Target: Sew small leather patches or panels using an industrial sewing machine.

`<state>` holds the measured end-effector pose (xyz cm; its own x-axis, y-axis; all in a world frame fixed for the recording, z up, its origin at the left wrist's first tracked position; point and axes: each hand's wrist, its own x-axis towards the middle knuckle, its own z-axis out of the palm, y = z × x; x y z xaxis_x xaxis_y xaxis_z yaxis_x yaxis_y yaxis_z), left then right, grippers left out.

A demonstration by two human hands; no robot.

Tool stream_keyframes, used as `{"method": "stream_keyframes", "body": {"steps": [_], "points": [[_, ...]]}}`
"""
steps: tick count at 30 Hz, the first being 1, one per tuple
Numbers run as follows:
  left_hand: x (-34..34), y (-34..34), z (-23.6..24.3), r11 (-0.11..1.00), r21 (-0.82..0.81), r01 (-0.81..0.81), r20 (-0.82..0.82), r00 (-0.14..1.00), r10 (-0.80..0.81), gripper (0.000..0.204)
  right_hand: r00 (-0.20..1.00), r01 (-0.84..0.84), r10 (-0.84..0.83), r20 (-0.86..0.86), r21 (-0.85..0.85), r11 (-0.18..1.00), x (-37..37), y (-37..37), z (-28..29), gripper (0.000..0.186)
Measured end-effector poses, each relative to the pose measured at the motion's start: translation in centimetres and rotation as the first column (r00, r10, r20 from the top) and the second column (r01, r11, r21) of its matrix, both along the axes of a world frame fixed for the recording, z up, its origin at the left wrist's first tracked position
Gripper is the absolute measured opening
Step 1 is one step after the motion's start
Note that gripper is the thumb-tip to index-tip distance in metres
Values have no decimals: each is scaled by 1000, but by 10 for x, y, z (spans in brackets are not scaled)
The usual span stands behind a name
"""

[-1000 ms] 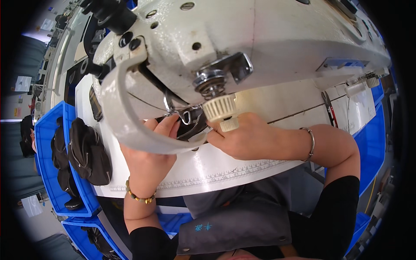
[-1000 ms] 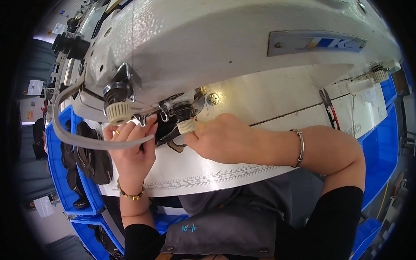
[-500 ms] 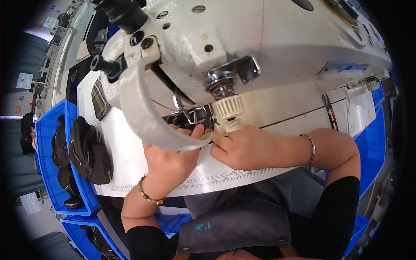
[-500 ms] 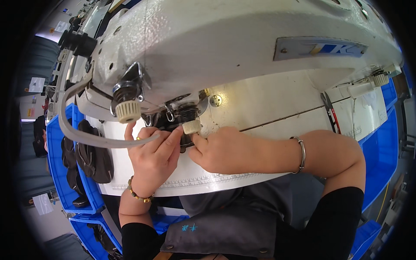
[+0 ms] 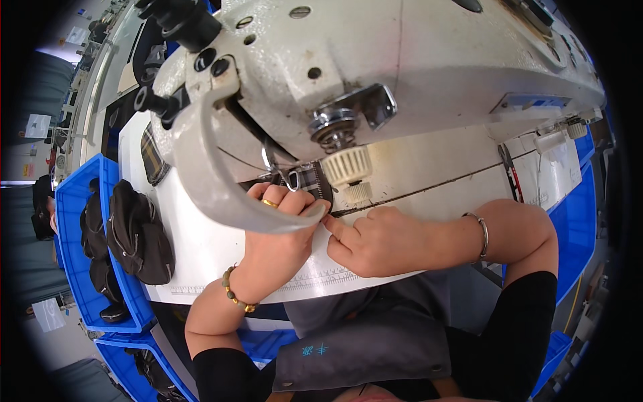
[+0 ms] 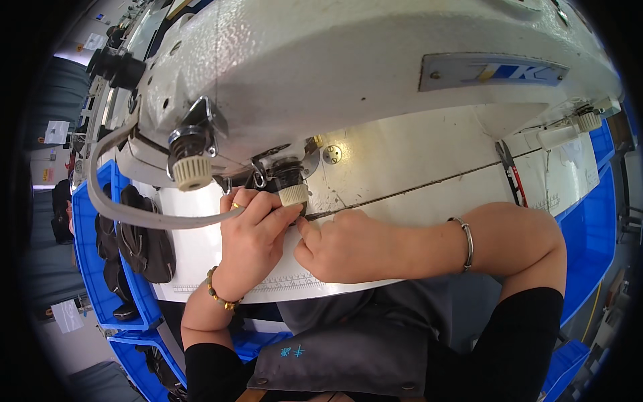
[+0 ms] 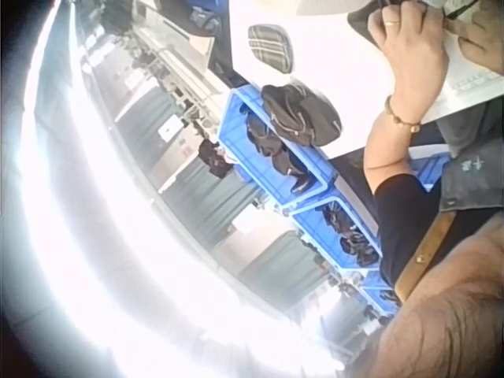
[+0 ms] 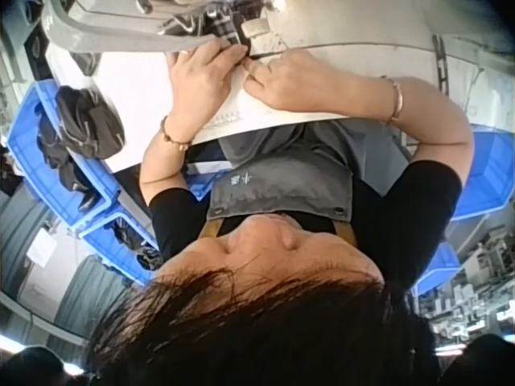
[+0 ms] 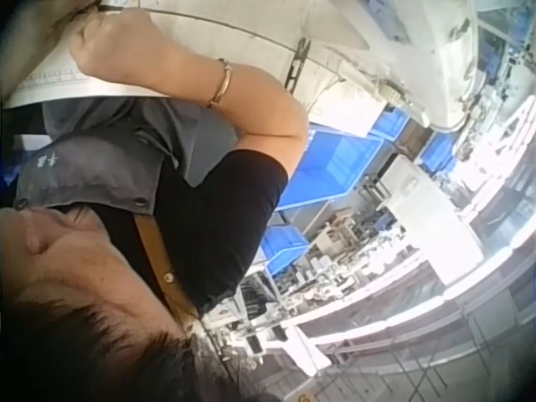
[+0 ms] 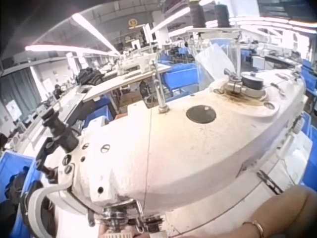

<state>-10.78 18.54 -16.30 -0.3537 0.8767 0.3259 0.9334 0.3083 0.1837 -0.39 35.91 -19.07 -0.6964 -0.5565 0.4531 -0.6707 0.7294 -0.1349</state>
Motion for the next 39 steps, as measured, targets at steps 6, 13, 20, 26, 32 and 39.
{"method": "stream_keyframes", "body": {"steps": [6,13,20,26,32,39], "points": [[2,3,2,1000,-29,0,-19,1000,-1,26,1000,8,-8,-2,14,1000,0,0,-4,12],[3,2,14,995,-103,-13,37,999,16,27,999,41,-41,-2,2,999,-1,2,1,14],[-2,1,10,995,-93,-24,29,999,27,28,997,83,-83,-5,47,995,-1,1,-8,13],[-19,14,1,998,15,-63,-17,998,63,22,981,192,-192,-32,-3,981,-19,5,-13,10],[-22,20,-1,992,-49,-119,-66,991,116,14,975,222,-222,4,-50,974,-28,10,-22,10],[-33,-4,13,967,-172,-186,90,975,203,17,977,207,-210,-22,-103,973,-29,11,-21,12]]}}
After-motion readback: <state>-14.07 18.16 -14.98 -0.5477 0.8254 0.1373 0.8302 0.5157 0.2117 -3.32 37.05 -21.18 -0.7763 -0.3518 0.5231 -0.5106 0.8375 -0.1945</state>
